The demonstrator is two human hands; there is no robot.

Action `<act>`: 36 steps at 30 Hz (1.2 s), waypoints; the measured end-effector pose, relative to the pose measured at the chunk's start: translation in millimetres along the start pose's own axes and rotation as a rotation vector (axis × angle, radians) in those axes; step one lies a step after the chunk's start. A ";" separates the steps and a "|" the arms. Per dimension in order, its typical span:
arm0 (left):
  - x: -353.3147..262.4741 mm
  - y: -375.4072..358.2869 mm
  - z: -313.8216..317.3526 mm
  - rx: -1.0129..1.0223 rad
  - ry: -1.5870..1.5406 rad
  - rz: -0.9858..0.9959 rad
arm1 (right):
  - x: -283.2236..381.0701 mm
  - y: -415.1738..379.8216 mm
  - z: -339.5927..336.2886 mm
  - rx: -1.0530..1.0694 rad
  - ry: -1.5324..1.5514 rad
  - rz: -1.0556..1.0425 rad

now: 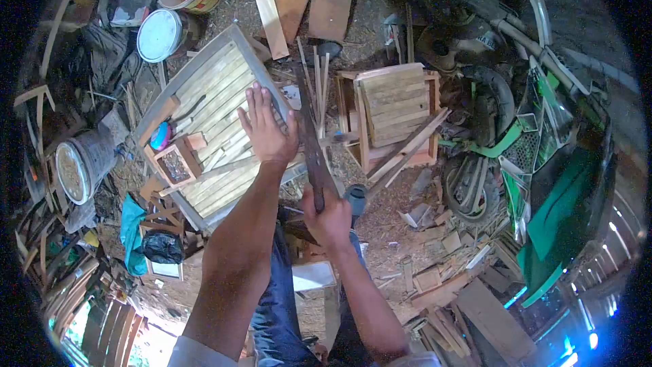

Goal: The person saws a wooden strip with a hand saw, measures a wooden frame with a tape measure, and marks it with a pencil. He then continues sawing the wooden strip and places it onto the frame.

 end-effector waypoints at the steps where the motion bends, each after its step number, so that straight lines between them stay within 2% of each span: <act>1: -2.9 1.5 0.2 0.001 -0.009 -0.008 | -12.9 4.6 8.3 -0.019 -0.004 -0.032; 2: -2.2 2.1 1.9 0.021 0.017 -0.015 | -40.5 3.7 22.4 -0.068 0.112 -0.180; 5: 2.1 -2.4 0.7 0.011 0.007 0.002 | -92.1 3.5 36.7 -0.149 0.148 -0.254; 6: 1.2 -2.4 -0.4 0.017 0.016 0.001 | -93.2 1.4 38.6 -0.109 0.447 -0.093; 9: 2.8 -2.2 1.4 0.051 0.047 -0.018 | -15.2 -10.0 -15.1 -0.114 0.475 0.151; 12: 2.0 -1.7 1.0 0.036 0.040 -0.012 | -20.8 -56.5 -42.0 -0.133 0.342 0.096; 14: 1.3 -3.2 0.9 0.024 0.030 -0.013 | -22.8 -86.6 -60.4 -0.064 0.249 0.087; 17: 1.2 -3.9 2.0 0.005 0.016 -0.003 | -18.4 -118.6 -73.4 0.066 0.140 0.182; 21: 2.0 -5.1 2.5 -0.021 0.027 0.011 | -0.2 -119.2 -74.2 0.087 0.038 0.245; 24: 1.9 -6.3 2.9 -0.042 0.014 0.019 | 11.2 -117.9 -74.0 0.082 0.065 0.211; 25: 1.7 -8.1 1.9 -0.054 0.009 0.031 | 15.5 -113.6 -69.6 0.023 0.094 0.189; 30: 6.3 -1.9 2.2 -0.074 0.003 0.063 | 6.8 -5.8 -52.0 0.001 0.127 0.139; 32: 0.9 -3.4 0.9 -0.068 -0.009 0.036 | -11.5 -11.9 -48.7 -0.036 0.126 0.009; 34: 2.5 -6.4 1.4 -0.066 -0.004 0.022 | -75.6 -29.4 -3.1 -0.054 0.154 -0.050; 36: 2.4 -4.6 4.4 -0.089 0.003 0.041 | -94.9 -33.0 19.2 -0.100 0.201 -0.230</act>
Point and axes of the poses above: each hand's wrist, its own y-axis towards the middle knuckle, its own z-axis out of the palm, x = y × z, the point moved 1 cm from there along y, towards the middle knuckle, and after that the axes turned 5 degrees about x, right-handed, at the moved point
